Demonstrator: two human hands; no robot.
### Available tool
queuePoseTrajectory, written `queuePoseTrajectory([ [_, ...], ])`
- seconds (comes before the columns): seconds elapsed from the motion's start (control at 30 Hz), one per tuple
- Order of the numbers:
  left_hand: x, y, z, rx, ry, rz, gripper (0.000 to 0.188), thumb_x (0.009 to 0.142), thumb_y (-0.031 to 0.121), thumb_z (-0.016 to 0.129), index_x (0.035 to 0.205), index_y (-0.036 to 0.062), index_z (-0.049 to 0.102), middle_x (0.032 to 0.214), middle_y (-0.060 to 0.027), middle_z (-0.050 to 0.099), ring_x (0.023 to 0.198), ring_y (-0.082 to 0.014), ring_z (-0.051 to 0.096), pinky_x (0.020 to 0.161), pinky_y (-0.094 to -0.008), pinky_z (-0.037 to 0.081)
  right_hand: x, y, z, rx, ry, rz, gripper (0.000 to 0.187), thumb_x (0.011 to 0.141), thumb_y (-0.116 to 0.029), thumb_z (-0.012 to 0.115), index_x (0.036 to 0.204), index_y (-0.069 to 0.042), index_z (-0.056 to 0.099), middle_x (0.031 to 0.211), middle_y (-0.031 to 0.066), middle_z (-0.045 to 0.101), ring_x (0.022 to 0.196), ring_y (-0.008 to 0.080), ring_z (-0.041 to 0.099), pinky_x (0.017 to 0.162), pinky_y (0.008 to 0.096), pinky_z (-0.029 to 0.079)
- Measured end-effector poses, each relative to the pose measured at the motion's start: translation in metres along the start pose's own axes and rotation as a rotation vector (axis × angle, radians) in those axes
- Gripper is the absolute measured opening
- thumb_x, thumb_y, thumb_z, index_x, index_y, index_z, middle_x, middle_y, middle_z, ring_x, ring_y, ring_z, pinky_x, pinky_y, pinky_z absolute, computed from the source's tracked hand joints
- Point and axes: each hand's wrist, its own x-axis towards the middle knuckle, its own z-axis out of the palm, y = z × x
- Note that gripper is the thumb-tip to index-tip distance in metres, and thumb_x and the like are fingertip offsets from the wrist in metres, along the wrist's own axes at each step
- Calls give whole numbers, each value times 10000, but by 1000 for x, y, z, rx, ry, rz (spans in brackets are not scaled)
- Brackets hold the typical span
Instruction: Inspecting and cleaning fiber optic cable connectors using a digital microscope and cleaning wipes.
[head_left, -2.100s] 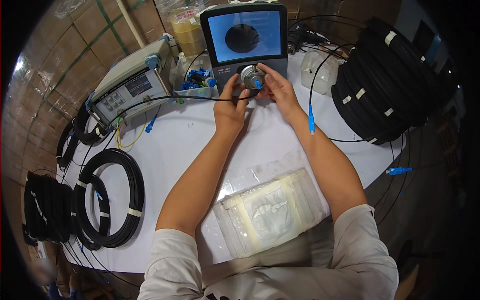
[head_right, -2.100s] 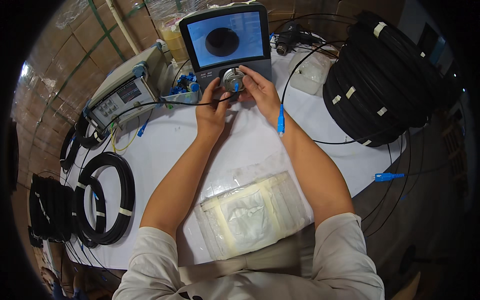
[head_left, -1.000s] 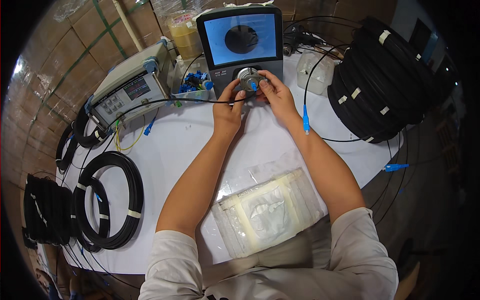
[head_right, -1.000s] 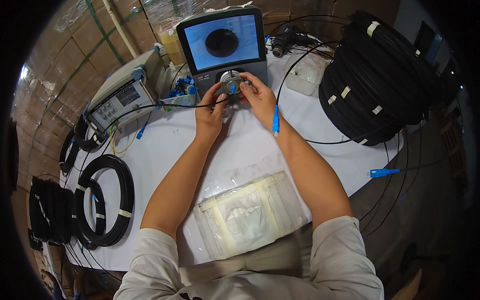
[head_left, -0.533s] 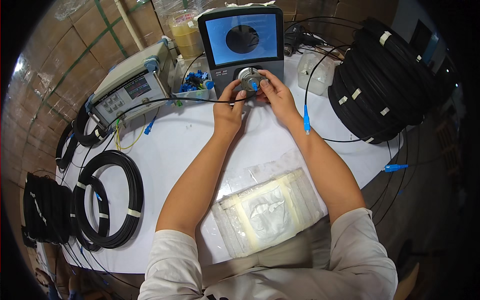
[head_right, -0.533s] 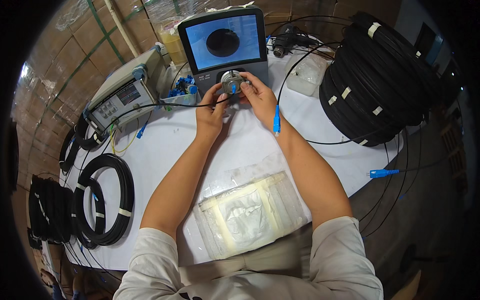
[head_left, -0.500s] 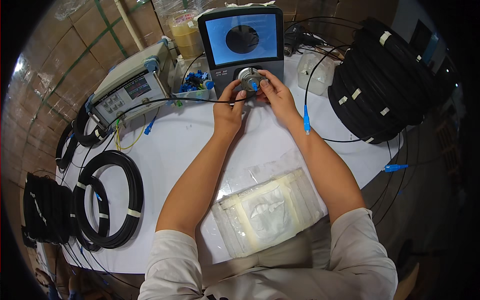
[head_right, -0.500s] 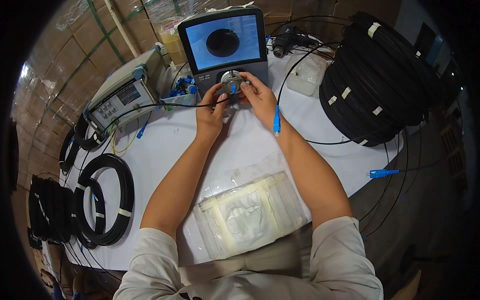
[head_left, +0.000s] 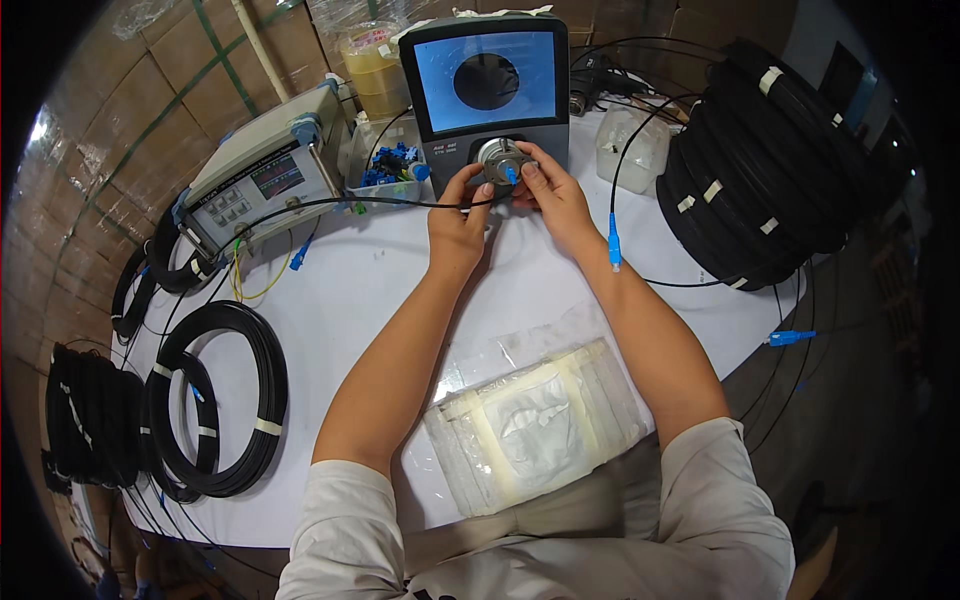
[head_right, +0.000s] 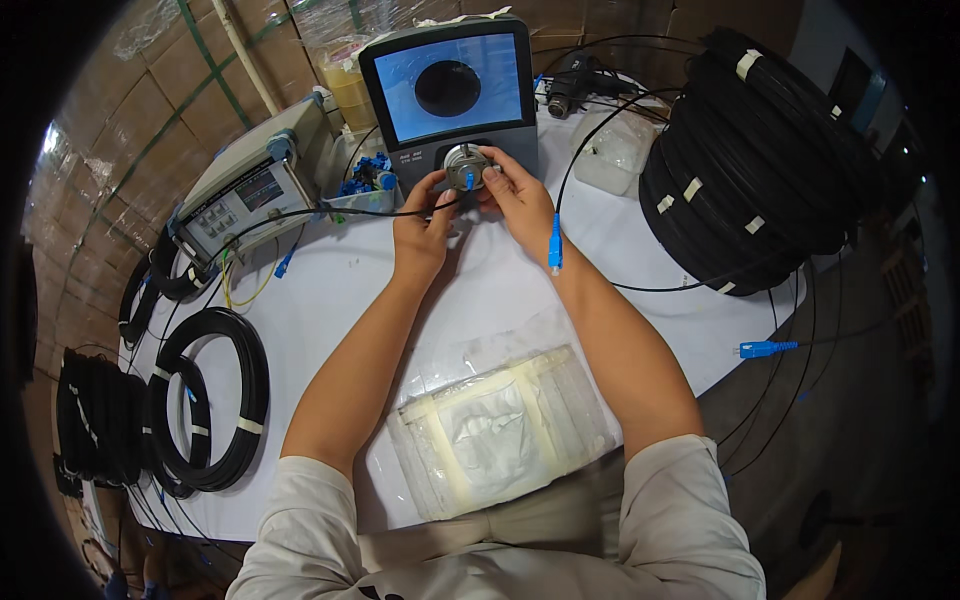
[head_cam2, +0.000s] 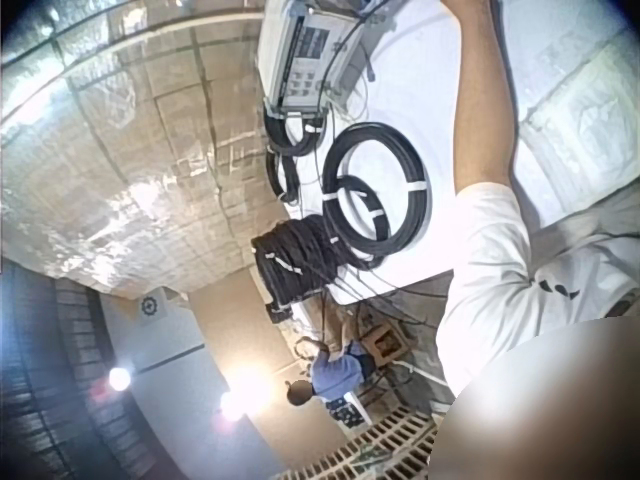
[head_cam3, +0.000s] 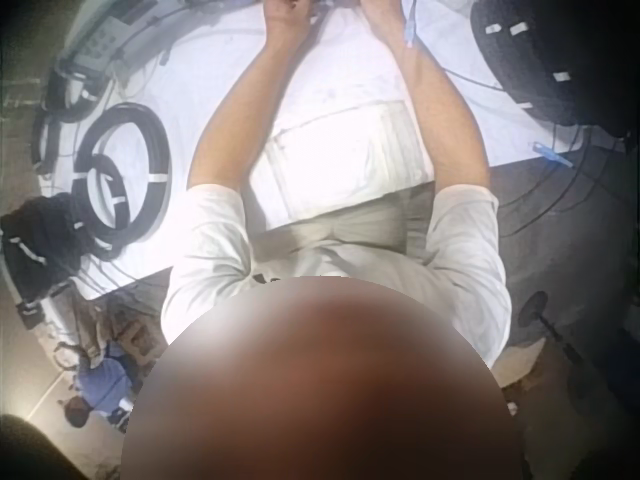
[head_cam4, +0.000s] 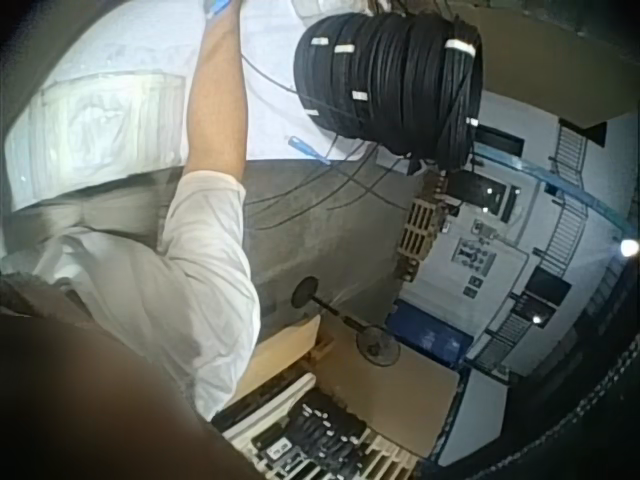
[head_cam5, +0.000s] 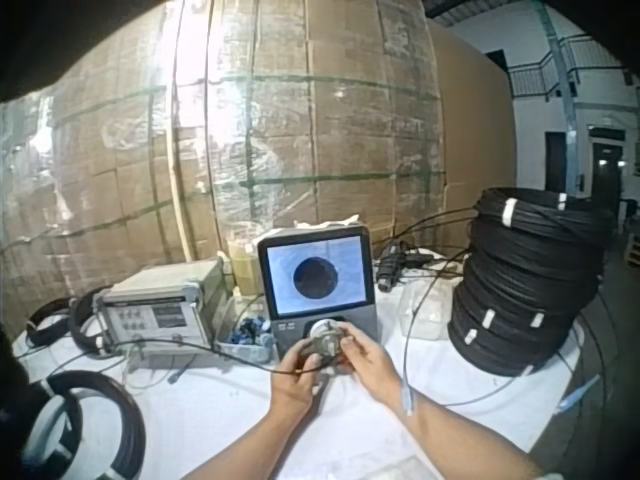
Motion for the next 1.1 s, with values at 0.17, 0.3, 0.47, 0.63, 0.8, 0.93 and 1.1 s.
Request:
queuePoseTrajectory([
  [0.17, 1, -4, 0, 1, -16, -2, 360, 1018, 194, 696, 1347, 58, 642, 964, -71, 730, 878, -123, 651, 794, -280, 521, -1, 2, 2, 38, 25, -8, 428, 1100, -328, 560, 1464, -104, 567, 971, 23, 678, 874, 91, 639, 783, 256, 563],
  [0.3, 1, -3, -2, 33, 9, 3, 338, 1018, 196, 693, 1321, 52, 644, 954, -64, 722, 867, -124, 648, 782, -279, 522, -4, -5, 9, -148, 81, -104, 404, 1083, -264, 590, 1443, -80, 566, 1050, 63, 673, 902, 135, 646, 794, 272, 551],
  [0.47, 3, -12, 2, -31, -88, -48, 265, 1012, 192, 696, 1191, 10, 627, 936, -50, 712, 819, -113, 646, 731, -269, 523, -10, -14, 1, -580, 278, -453, 488, 930, -105, 707, 1391, -56, 553, 1239, 170, 592, 1063, 297, 638, 904, 358, 536],
  [0.63, -3, -13, 5, -39, -150, -2, 297, 999, 212, 707, 1181, -9, 627, 975, -105, 730, 873, -160, 689, 775, -300, 545, -13, -24, 6, -820, 207, -731, 602, 836, -78, 779, 1396, -78, 558, 1336, 180, 555, 1195, 383, 580, 1004, 443, 497],
  [0.8, -3, -10, -1, 20, -128, -56, 314, 1014, 260, 690, 1164, -10, 632, 974, -107, 731, 879, -165, 691, 784, -308, 545, -14, -23, 11, -846, 136, -721, 559, 828, -89, 779, 1360, -108, 608, 1341, 160, 561, 1225, 389, 557, 1027, 461, 481],
  [0.93, -4, -12, -1, -24, -125, -69, 302, 1026, 245, 669, 1173, -17, 632, 972, -116, 731, 892, -170, 695, 802, -309, 546, -16, -22, 15, -783, 118, -676, 530, 836, -82, 763, 1346, -100, 620, 1333, 154, 569, 1210, 378, 570, 1016, 456, 491],
  [1.1, -4, -5, 2, -77, -120, -24, 277, 1044, 259, 659, 1174, 16, 630, 950, -15, 678, 781, -72, 594, 670, -234, 496, -14, -22, 13, -787, 135, -697, 488, 841, -53, 748, 1314, -90, 636, 1315, 145, 582, 1192, 364, 583, 990, 441, 511],
])
